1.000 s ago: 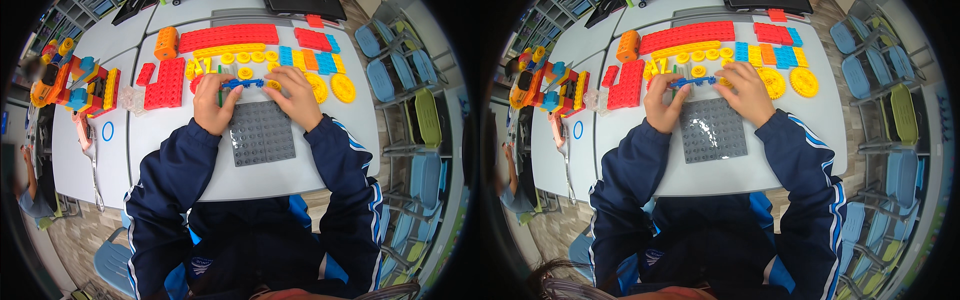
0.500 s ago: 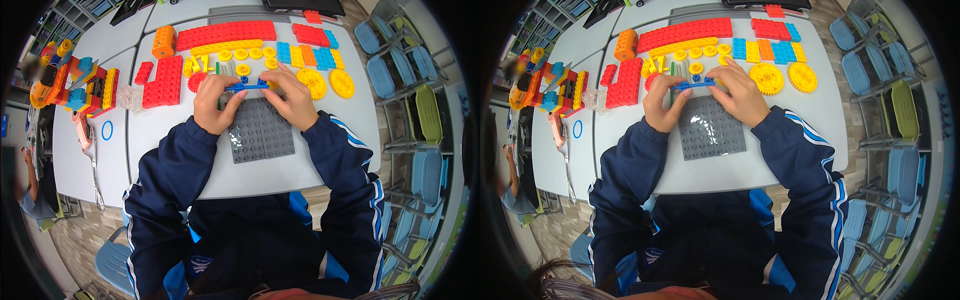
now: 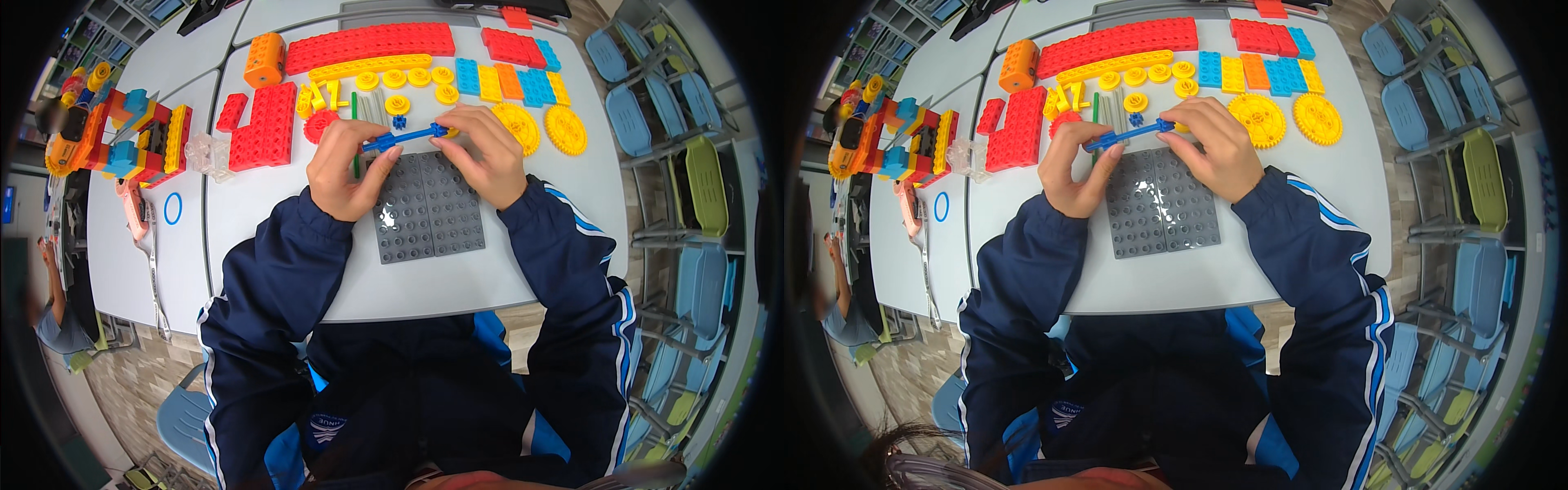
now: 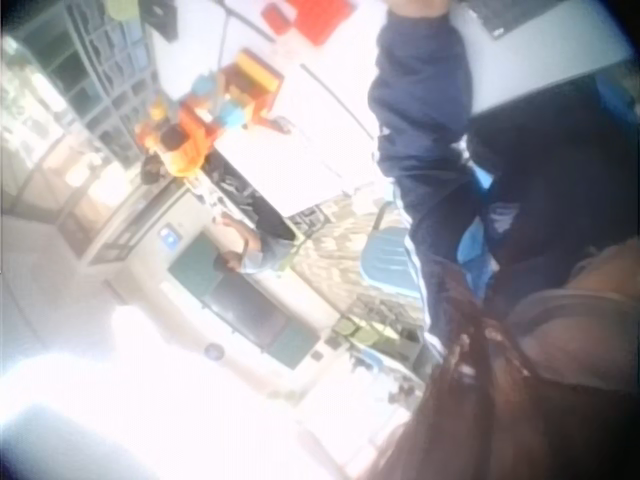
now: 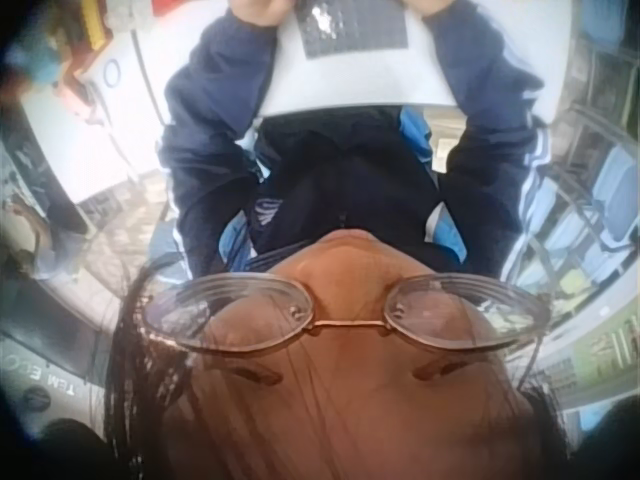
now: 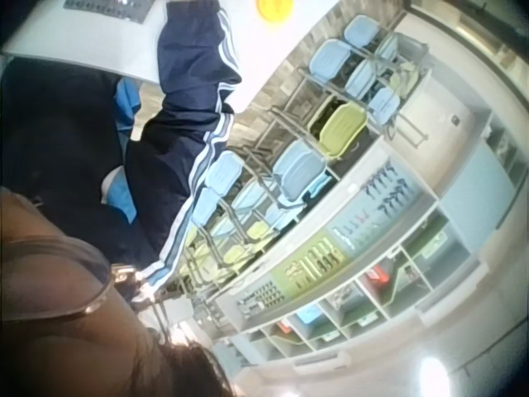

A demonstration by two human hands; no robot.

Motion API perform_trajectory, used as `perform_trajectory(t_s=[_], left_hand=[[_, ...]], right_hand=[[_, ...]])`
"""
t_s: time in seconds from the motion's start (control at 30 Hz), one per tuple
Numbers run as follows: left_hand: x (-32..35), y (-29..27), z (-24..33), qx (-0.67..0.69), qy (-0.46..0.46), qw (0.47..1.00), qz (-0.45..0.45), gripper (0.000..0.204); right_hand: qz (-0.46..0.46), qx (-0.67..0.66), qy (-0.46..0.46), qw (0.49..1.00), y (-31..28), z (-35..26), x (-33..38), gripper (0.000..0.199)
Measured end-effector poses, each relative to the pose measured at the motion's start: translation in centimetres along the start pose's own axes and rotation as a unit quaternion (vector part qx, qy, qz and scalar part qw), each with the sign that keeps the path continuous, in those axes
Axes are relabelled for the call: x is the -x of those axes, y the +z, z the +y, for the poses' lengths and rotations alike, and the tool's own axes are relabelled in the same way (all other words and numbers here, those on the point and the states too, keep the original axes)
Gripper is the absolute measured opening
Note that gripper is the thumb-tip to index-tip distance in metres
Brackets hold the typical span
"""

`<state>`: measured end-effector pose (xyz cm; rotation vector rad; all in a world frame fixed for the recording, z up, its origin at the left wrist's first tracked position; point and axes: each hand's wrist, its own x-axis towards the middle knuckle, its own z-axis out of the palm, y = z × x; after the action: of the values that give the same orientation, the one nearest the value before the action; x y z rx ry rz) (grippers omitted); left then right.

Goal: The person assembles colorful plastic building blocks and gears on a gray baseplate. They connect an orange motor-like piece, attach blue and yellow gear components, and arrange rods and plates on the table.

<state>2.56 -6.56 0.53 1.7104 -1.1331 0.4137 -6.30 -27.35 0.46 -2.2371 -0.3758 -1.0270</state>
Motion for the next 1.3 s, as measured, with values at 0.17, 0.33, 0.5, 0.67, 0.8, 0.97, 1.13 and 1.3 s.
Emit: perform_trajectory(t_s=[0.17, 0.33, 0.5, 0.67, 0.8, 0.97, 1.13, 1.3], left_hand=[[-0.09, -0.06, 0.04, -0.005, 0.003, 1.000, -0.003, 0.023], [-0.09, 0.10, -0.04, -0.002, 0.004, 1.000, 0.010, 0.024], [-0.07, 0.09, 0.03, -0.002, -0.011, 1.000, 0.008, 0.024], [0.17, 0.16, -0.43, 0.018, -0.025, 1.000, 0.004, 0.024], [0.32, 0.07, -0.28, 0.039, -0.035, 0.999, -0.009, 0.024], [0.29, 0.11, -0.48, 0.042, -0.036, 0.998, 0.010, 0.022], [0.49, 0.04, -0.02, 0.018, -0.051, 0.999, -0.004, 0.021], [0.51, 0.28, -0.27, 0.026, -0.038, 0.999, 0.011, 0.020]], right_hand=[[0.004, 0.014, -0.020, 1.000, -0.07, 0.09, -0.07, 0.027], [-0.005, 0.046, -0.057, 0.997, -0.17, 0.24, -0.05, 0.027], [-0.006, 0.046, -0.063, 0.997, -0.15, 0.14, 0.04, 0.027], [-0.005, 0.039, -0.066, 0.997, -0.18, 0.07, 0.05, 0.029], [-0.009, 0.036, -0.073, 0.997, -0.34, 0.10, 0.07, 0.032], [-0.030, 0.025, -0.086, 0.996, -0.24, -0.11, 0.28, 0.034], [-0.032, 0.039, -0.088, 0.995, 0.01, -0.35, 0.53, 0.036], [-0.024, 0.028, -0.084, 0.996, 0.09, -0.32, 0.42, 0.036]])
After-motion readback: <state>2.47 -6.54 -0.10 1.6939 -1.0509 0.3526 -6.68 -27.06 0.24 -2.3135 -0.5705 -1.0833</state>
